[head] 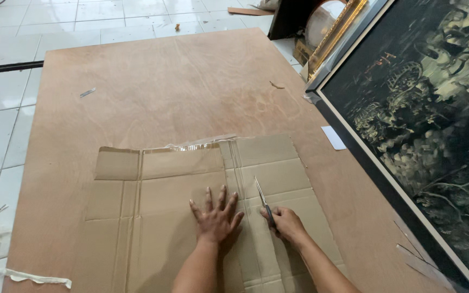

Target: The person cuts a large piece of cardboard into smaller rectangular pieces using scissors. They then use a staple gun to attach the cardboard pieces to the corners of a framed artwork. Finally, the person places the framed artwork against a wall with other framed artworks.

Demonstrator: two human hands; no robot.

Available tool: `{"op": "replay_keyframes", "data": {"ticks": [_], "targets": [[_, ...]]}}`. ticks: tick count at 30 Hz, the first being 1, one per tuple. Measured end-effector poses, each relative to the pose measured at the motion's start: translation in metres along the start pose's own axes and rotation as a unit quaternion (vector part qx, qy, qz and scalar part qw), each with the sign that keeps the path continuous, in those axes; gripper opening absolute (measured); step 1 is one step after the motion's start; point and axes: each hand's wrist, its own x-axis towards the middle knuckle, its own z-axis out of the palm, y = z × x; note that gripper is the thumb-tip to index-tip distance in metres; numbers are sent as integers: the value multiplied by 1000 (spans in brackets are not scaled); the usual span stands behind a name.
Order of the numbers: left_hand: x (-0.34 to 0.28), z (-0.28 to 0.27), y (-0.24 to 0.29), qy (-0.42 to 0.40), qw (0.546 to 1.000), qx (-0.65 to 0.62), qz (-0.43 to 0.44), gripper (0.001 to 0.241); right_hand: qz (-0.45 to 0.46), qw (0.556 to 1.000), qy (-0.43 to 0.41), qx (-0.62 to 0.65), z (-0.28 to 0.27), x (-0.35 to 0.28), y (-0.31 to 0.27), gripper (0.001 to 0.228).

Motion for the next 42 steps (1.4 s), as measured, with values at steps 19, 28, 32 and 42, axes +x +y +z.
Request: {"op": "replay_keyframes", "data": {"ticks": [19,28,32,42], "targets": [[40,5,-4,-183,983,-2,7,54,-38,993,-37,104,-2,22,-11,44],[37,-19,-1,-298,952,-71,-20,62,-43,997,-8,70,2,34,-28,51],[30,-9,-3,-52,996,-73,6,51,-13,991,-11,134,9,42,-19,44],[24,7,-1,26,998,-51,13,51,31,992,-50,114,8,56,-50,50]]}}
